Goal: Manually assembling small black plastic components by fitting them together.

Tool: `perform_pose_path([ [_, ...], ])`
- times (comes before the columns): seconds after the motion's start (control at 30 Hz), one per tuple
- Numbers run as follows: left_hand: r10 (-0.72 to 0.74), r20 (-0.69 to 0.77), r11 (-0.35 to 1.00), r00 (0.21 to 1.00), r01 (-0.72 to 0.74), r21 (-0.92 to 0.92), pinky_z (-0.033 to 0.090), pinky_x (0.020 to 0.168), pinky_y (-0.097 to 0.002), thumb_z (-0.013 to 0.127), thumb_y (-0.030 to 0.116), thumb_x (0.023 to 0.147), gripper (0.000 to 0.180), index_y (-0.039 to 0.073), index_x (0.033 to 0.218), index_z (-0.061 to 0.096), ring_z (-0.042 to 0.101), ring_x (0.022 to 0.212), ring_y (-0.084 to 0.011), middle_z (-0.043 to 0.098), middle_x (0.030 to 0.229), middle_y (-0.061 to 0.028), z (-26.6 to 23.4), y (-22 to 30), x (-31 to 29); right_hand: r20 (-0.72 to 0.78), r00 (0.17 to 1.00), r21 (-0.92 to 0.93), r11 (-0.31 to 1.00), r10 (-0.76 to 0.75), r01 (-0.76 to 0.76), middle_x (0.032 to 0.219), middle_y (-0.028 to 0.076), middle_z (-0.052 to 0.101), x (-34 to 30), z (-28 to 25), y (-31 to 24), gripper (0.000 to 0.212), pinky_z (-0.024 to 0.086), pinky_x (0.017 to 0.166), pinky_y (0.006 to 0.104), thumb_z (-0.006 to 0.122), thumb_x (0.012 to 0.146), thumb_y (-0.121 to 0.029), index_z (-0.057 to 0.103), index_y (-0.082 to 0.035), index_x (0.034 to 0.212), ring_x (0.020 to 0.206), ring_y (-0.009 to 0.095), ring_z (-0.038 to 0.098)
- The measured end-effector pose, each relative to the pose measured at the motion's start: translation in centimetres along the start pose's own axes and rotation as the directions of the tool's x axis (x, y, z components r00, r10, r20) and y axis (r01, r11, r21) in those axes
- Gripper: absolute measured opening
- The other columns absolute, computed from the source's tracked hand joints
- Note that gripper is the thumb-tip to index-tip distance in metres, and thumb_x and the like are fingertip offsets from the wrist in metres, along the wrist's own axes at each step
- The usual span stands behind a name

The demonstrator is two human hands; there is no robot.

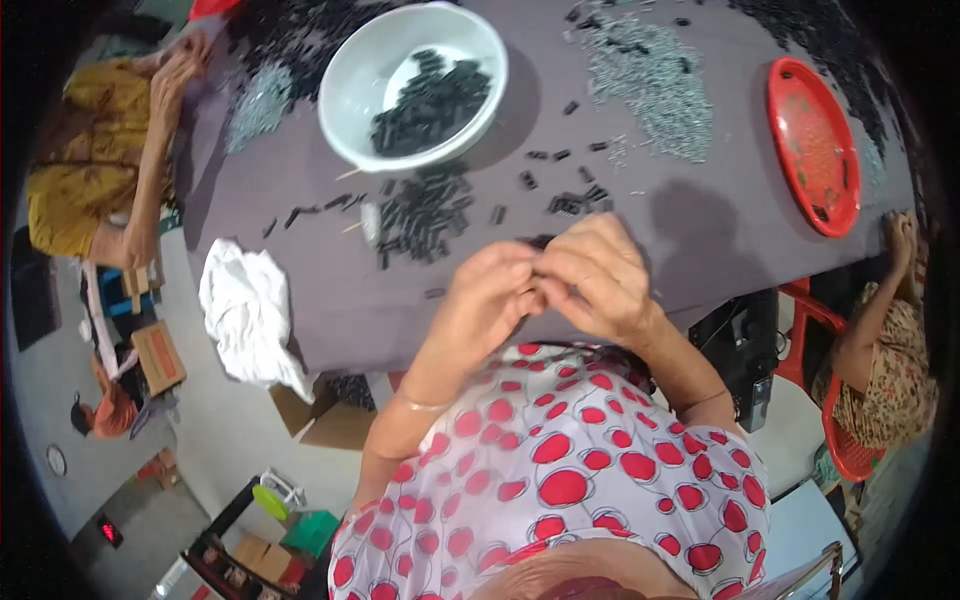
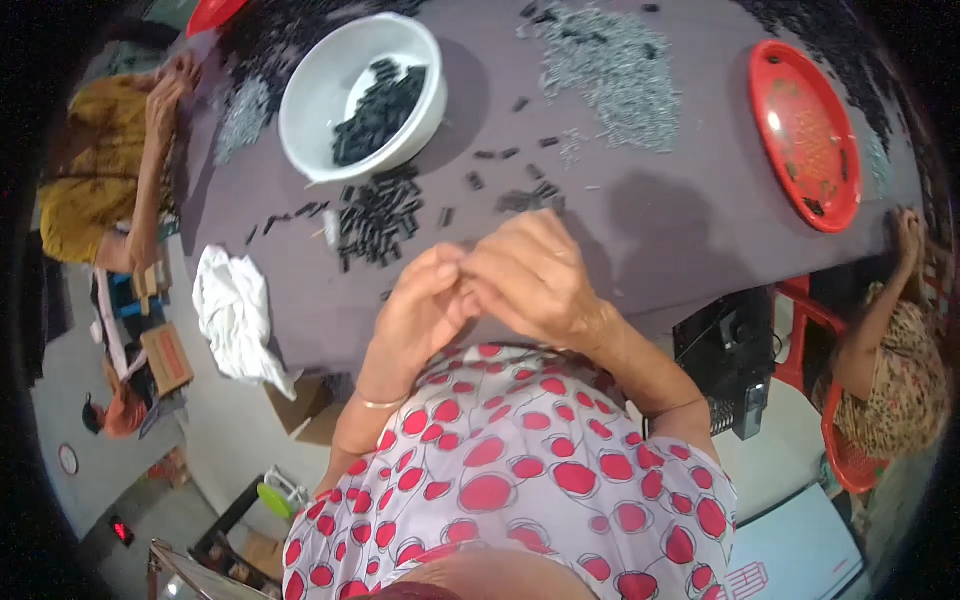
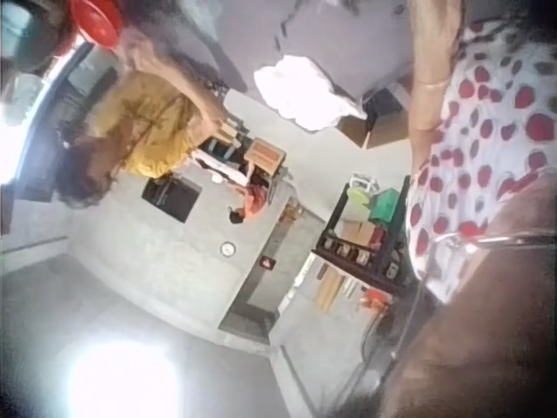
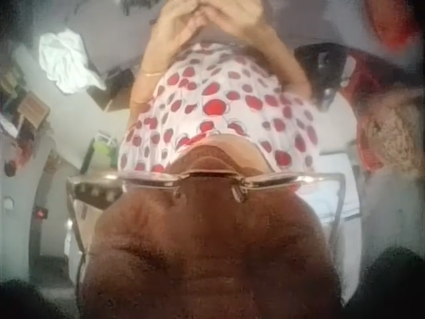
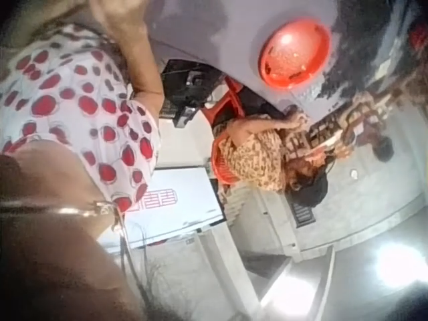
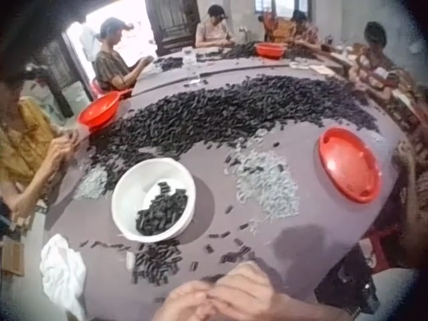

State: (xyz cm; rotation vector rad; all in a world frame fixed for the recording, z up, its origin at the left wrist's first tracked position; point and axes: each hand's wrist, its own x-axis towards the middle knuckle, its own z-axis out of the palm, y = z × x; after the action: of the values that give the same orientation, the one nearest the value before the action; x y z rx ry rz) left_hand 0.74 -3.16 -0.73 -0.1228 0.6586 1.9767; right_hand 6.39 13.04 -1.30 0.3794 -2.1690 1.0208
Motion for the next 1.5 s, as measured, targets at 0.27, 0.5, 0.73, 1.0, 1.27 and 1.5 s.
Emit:
perform_pose_path([
  [0.27,-0.003,-0.118,0.674,0.993,0.089,0.733,0.048,0.061,-0.0207,0.064,0.006,0.085,0.012,0.0,0.095,0.067,0.058,0.073,-0.0065,0.066,0.079,-0.002,-0.5,1.9,-1.1,0.147,0.979,0.305,0.936,0.139,-0.178,0.08,0.009,0.062,-1.4,-1.0,0.0,0.024,0.047,0.063,0.0337,0.074,0.064,0.004,0.065,0.001,0.086,0.071,0.025,0.058],
  [0.5,0.068,-0.066,0.716,0.995,-0.002,0.698,0.048,0.063,-0.0212,0.061,0.005,0.087,0.012,0.0,0.098,0.063,0.056,0.069,-0.0075,0.063,0.079,-0.0026,-0.2,1.0,-0.4,0.22,0.962,0.23,0.95,0.16,-0.21,0.086,0.008,0.062,0.0,-3.8,0.5,0.027,0.047,0.066,0.0339,0.074,0.062,0.003,0.065,-0.002,0.088,0.076,0.024,0.058],
  [0.73,0.207,-0.141,0.757,0.968,-0.067,0.649,0.047,0.065,-0.0225,0.057,0.006,0.09,0.012,-0.001,0.099,0.059,0.055,0.07,-0.0083,0.061,0.082,-0.0032,0.0,0.4,-0.1,0.024,0.883,-0.261,0.856,0.469,-0.447,0.081,0.005,0.057,-1.8,-7.3,5.3,0.019,0.044,0.072,0.0342,0.068,0.067,0.001,0.061,-0.006,0.084,0.08,0.023,0.055],
  [1.0,0.238,-0.146,0.732,0.96,-0.078,0.677,0.049,0.065,-0.023,0.056,0.013,0.092,0.016,0.001,0.102,0.058,0.056,0.071,-0.0087,0.062,0.086,-0.0044,-0.4,-0.1,-0.1,0.09,0.932,-0.427,0.859,0.352,-0.283,0.077,0.004,0.055,-1.7,-6.3,5.9,0.018,0.039,0.071,0.0328,0.068,0.068,0.0,0.059,-0.008,0.081,0.078,0.023,0.053],
  [1.27,0.37,-0.09,0.648,0.925,-0.188,0.738,0.047,0.066,-0.0208,0.058,0.01,0.091,0.015,-0.001,0.101,0.059,0.054,0.074,-0.0071,0.06,0.086,-0.0021,0.3,-1.1,-0.1,0.209,0.964,-0.192,0.973,0.167,-0.127,0.085,0.004,0.059,0.7,-3.4,0.3,0.019,0.044,0.071,0.0357,0.069,0.067,-0.003,0.062,-0.007,0.084,0.079,0.023,0.058],
  [1.5,0.447,0.018,0.456,0.895,-0.245,0.856,0.044,0.069,-0.0222,0.059,0.008,0.09,0.012,-0.003,0.095,0.058,0.053,0.076,-0.0084,0.056,0.089,-0.0023,0.2,-1.3,-0.4,0.295,0.948,-0.218,0.974,0.118,-0.053,0.085,0.005,0.058,1.1,-2.8,-0.8,0.02,0.044,0.072,0.0354,0.068,0.066,-0.003,0.06,-0.005,0.085,0.08,0.023,0.057],
])
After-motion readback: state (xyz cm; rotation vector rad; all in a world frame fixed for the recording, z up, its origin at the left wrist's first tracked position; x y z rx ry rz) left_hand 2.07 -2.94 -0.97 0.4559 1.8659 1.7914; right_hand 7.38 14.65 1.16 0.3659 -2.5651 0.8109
